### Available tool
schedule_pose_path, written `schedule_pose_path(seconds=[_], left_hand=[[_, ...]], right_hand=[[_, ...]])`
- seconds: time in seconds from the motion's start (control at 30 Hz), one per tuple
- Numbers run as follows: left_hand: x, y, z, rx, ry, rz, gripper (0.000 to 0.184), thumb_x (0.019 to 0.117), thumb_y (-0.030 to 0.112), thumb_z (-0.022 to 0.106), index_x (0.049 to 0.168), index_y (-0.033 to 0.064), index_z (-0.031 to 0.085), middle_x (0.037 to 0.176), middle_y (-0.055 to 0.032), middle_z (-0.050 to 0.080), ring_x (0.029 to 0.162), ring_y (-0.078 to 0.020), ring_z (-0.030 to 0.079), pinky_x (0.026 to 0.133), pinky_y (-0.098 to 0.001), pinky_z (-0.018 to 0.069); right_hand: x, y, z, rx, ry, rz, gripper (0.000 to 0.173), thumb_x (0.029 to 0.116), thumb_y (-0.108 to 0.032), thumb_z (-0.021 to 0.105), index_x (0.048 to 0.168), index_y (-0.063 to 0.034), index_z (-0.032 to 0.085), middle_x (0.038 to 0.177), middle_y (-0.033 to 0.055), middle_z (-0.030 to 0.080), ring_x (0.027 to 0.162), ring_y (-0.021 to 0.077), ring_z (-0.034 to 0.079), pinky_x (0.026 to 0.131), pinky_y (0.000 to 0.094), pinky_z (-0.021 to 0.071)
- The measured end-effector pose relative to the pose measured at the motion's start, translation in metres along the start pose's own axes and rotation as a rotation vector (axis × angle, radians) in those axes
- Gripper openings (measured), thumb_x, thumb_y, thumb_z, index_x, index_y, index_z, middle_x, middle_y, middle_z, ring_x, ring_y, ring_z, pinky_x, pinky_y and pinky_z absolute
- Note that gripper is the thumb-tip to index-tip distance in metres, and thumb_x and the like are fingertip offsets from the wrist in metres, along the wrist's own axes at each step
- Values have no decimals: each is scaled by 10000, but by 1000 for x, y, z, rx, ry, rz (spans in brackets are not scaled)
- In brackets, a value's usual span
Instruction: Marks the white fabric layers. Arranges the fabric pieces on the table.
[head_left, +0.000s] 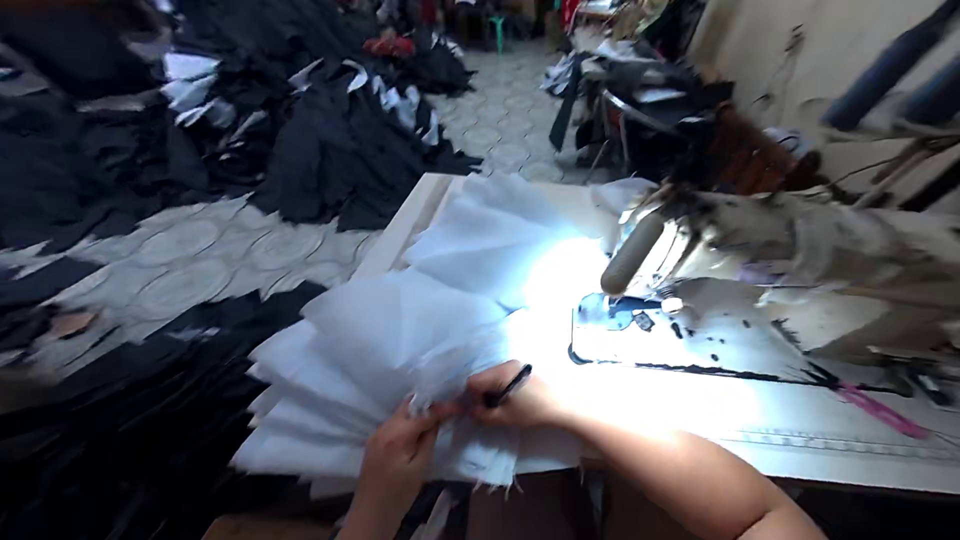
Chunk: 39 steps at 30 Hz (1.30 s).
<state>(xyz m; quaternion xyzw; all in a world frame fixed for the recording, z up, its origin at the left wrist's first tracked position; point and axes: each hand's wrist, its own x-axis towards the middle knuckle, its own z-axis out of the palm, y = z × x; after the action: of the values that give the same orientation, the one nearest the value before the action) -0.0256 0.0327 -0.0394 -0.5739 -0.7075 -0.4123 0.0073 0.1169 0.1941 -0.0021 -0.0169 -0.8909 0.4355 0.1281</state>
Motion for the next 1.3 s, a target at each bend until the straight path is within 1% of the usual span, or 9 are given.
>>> schedule_pose_path(seconds=[0.13, 0.23, 0.3, 0.43, 0.6, 0.73, 0.97, 1.1, 1.3], left_hand=[[0, 7, -15, -54, -175, -5, 242, 876, 51, 572, 943, 37, 804, 1019, -239, 737, 974, -441, 703, 841, -626, 535], [-5, 17, -19, -33, -229, 31, 187, 872, 88, 672, 969, -7, 800, 1101, -342, 689, 1079, -566, 630, 941, -686, 475], [-10, 21, -16, 3, -223, 41, 192, 880, 111, 685, 972, -12, 800, 1117, -367, 676, 1108, -604, 601, 975, -697, 445], [-25, 23, -2, 72, -90, 36, 219, 880, 133, 683, 983, -26, 792, 1077, -359, 684, 1070, -602, 608, 951, -645, 482], [-29, 22, 6, 137, -53, 35, 287, 874, 208, 698, 1010, -28, 787, 1097, -345, 689, 1069, -597, 613, 947, -655, 478], [-23, 19, 10, 148, -1, 26, 318, 863, 258, 694, 985, -18, 795, 1071, -343, 693, 1020, -599, 623, 895, -663, 491], [-19, 22, 10, 145, -16, -44, 449, 821, 298, 727, 1119, -36, 760, 1130, -385, 655, 1019, -621, 608, 872, -700, 475], [-19, 20, 11, 167, -15, -52, 499, 820, 345, 707, 1140, -35, 754, 1151, -362, 667, 1030, -612, 612, 889, -695, 471], [-18, 14, 10, 150, -37, -59, 536, 829, 378, 679, 1167, -33, 743, 1183, -360, 657, 1063, -616, 603, 894, -707, 467]], right_hand=[[-1, -7, -4, -24, -59, 35, 143, 944, -37, 629, 897, 97, 646, 766, 192, 628, 739, 288, 624, 693, 462, 486], [-1, -8, -3, -17, -46, 40, 146, 940, -45, 643, 906, 97, 655, 788, 196, 644, 761, 288, 636, 712, 468, 489], [-2, -5, -2, -8, -10, 17, 137, 920, -31, 652, 898, 104, 665, 789, 200, 652, 759, 283, 640, 712, 456, 495], [-2, -7, 0, 4, 1, 16, 143, 922, -27, 639, 886, 107, 671, 793, 200, 657, 755, 267, 639, 709, 431, 494], [-2, -4, 1, 16, 4, 6, 139, 925, -24, 634, 868, 98, 666, 773, 180, 649, 736, 231, 621, 698, 397, 484], [-1, -4, -1, 10, -11, 10, 136, 935, -38, 630, 886, 86, 656, 758, 167, 627, 722, 228, 601, 678, 396, 471], [-1, -4, -1, 25, -31, 21, 104, 920, -16, 619, 880, 79, 635, 750, 156, 604, 715, 219, 578, 664, 387, 450], [0, -2, 1, 42, -17, 3, 102, 915, -13, 621, 868, 78, 627, 727, 140, 580, 692, 194, 551, 643, 359, 433], [1, -4, -1, 20, -37, 32, 122, 929, -18, 618, 928, 98, 653, 772, 167, 620, 727, 222, 582, 688, 387, 461]])
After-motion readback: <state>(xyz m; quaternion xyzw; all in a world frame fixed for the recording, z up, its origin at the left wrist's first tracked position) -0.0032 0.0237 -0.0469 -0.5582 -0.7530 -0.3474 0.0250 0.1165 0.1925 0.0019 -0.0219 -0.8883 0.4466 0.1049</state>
